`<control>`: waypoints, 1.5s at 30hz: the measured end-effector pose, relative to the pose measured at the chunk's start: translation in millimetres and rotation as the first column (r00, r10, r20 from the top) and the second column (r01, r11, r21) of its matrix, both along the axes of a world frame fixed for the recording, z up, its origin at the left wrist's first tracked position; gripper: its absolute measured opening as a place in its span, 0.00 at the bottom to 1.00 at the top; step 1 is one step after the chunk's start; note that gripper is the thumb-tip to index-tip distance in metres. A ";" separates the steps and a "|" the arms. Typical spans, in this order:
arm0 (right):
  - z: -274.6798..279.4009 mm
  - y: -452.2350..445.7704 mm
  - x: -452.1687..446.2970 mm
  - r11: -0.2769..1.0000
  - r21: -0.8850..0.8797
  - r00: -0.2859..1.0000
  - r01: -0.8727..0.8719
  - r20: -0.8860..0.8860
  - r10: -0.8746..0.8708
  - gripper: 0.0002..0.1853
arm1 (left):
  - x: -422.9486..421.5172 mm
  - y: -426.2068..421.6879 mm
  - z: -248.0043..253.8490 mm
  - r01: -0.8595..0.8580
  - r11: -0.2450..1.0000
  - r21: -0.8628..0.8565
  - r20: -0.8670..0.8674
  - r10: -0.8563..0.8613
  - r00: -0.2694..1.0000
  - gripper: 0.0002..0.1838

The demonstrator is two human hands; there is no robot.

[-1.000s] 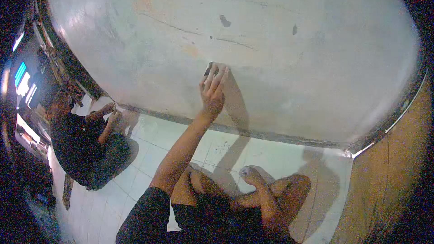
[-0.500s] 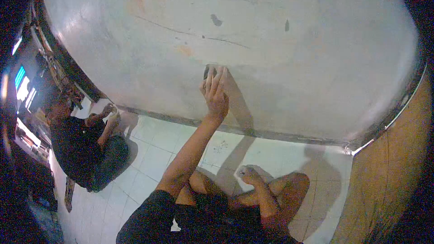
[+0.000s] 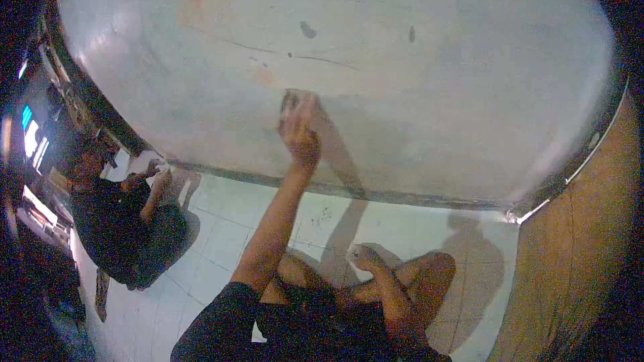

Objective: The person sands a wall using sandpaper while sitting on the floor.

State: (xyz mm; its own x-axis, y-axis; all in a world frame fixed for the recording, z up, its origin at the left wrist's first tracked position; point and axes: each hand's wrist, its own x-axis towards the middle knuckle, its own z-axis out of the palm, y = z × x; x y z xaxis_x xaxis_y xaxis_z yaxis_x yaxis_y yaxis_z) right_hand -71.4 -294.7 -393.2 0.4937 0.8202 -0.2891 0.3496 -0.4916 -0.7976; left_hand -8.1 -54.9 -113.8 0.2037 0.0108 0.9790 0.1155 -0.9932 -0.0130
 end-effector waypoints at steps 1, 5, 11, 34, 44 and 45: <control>14.4 -0.8 -3.3 1.000 -0.017 1.000 0.012 0.011 -0.012 0.22 | -4.1 -0.7 7.6 -0.006 0.998 -0.061 0.046 0.008 0.999 0.28; -47.6 11.3 1.7 0.999 -0.037 0.982 0.038 0.185 -0.030 0.26 | -0.4 -17.4 -0.7 -0.023 0.997 -0.071 0.008 0.024 1.000 0.26; 9.6 -10.7 -21.4 0.860 0.370 0.920 0.351 0.032 -0.390 0.16 | -13.5 -7.0 -2.3 0.074 0.996 0.048 -0.147 -0.067 0.987 0.20; 19.1 -339.2 -190.8 0.409 -0.307 0.509 0.860 0.435 -0.743 0.18 | -7.5 -19.5 -16.3 0.111 0.981 0.159 -0.119 -0.093 0.988 0.28; 9.5 -355.0 -162.6 0.542 -0.146 0.544 0.828 0.445 -0.712 0.18 | -14.9 -20.7 -11.8 0.043 0.982 0.185 -0.200 -0.006 0.980 0.26; 14.9 -357.9 -157.6 0.532 -0.154 0.546 0.833 0.386 -0.743 0.18 | -15.5 -23.8 -11.5 0.018 0.982 0.187 -0.201 0.020 0.979 0.25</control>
State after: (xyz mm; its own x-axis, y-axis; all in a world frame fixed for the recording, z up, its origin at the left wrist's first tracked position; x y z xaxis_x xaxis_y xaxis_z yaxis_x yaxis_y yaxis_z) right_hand -229.0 -652.7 -378.3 0.9789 -0.0481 -0.1987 -0.1459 -0.8450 -0.5145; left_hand -23.6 -78.7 -125.3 0.3962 -0.1677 0.9027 0.0924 -0.9709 -0.2210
